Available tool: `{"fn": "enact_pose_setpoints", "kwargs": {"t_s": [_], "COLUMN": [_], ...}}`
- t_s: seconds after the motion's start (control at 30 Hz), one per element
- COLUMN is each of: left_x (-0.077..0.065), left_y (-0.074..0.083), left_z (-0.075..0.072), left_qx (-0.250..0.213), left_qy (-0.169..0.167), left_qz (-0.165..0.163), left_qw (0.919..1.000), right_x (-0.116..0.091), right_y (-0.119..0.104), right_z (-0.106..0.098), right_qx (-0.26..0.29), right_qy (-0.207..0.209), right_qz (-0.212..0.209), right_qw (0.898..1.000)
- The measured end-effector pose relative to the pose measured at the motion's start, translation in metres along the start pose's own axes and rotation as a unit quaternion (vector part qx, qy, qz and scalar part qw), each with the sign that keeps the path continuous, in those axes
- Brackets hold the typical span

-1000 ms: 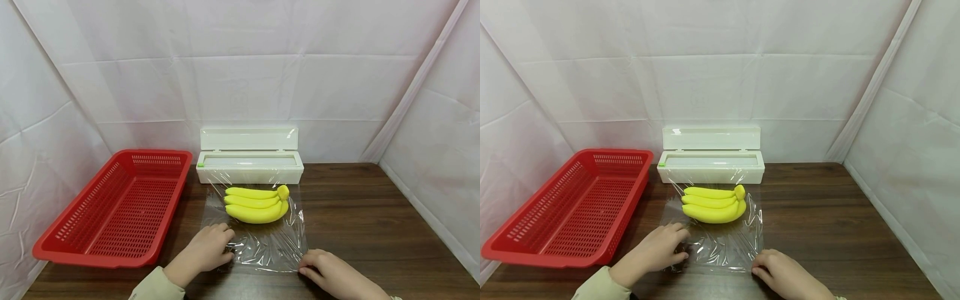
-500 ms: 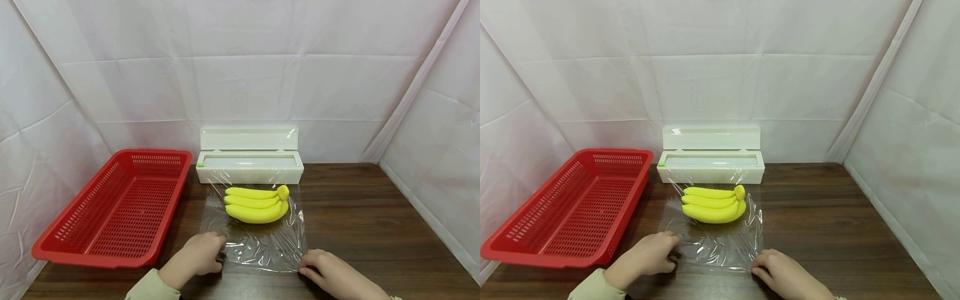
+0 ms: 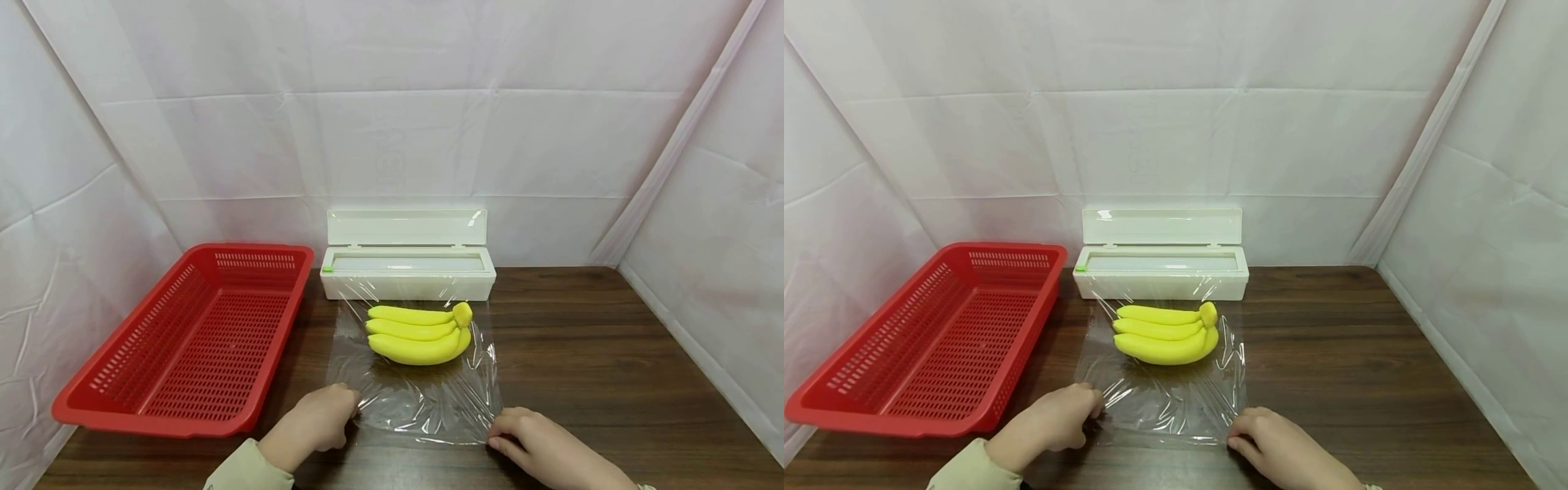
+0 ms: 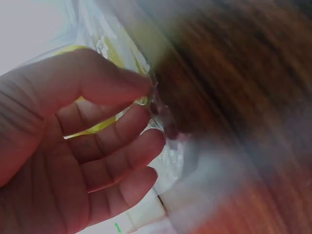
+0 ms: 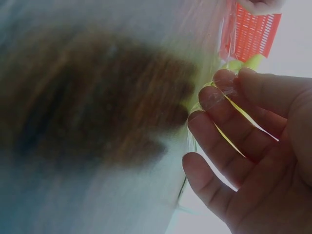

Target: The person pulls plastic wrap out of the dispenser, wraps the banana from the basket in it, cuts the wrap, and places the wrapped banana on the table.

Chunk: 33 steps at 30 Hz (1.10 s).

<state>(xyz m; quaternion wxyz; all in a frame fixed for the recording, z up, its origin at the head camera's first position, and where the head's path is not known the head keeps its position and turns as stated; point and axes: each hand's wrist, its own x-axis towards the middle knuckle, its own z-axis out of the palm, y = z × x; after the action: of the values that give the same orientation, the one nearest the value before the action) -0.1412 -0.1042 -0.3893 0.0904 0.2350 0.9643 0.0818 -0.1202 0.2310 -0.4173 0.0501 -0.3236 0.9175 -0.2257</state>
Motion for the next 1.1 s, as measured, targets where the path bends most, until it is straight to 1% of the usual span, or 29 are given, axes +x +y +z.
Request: {"fn": "enact_pose_setpoints", "kwargs": {"t_s": [0.2, 0.33, 0.4, 0.47, 0.63, 0.77, 0.9, 1.0, 1.1], "left_x": [0.001, 0.001, 0.001, 0.001, 0.000, -0.002, -0.005, -0.006, -0.007], "left_y": [-0.001, -0.002, -0.003, -0.003, -0.002, -0.002, -0.002, -0.003, -0.003], "left_z": [0.004, 0.005, 0.005, 0.005, 0.000, -0.005, -0.008, -0.009, -0.011], "left_qx": [0.002, -0.001, -0.004, -0.007, -0.020, -0.034, -0.043, -0.047, -0.047], "left_qy": [0.012, 0.013, 0.011, 0.005, -0.008, -0.005, 0.014, 0.035, 0.050], "left_qz": [0.001, 0.002, 0.004, 0.005, -0.004, -0.009, -0.002, 0.008, 0.016], "left_qw": [0.9999, 0.9999, 0.9999, 0.9999, 0.9998, 0.9994, 0.9990, 0.9983, 0.9975], "right_x": [0.000, 0.000, 0.000, 0.000, -0.001, -0.001, -0.002, -0.002, -0.002], "right_y": [0.000, 0.000, -0.001, 0.000, 0.000, 0.000, -0.001, -0.001, -0.001], "right_z": [0.000, 0.000, -0.001, -0.002, -0.004, -0.007, -0.011, -0.016, -0.020], "right_qx": [0.002, 0.002, 0.006, 0.010, 0.013, 0.018, 0.013, 0.012, 0.021], "right_qy": [-0.005, 0.005, 0.004, 0.001, 0.000, 0.007, 0.030, 0.033, 0.024], "right_qz": [0.008, -0.003, -0.002, 0.001, 0.011, 0.007, -0.006, -0.004, 0.012], "right_qw": [1.000, 1.000, 1.000, 1.000, 1.000, 1.000, 0.999, 0.999, 0.999]}}
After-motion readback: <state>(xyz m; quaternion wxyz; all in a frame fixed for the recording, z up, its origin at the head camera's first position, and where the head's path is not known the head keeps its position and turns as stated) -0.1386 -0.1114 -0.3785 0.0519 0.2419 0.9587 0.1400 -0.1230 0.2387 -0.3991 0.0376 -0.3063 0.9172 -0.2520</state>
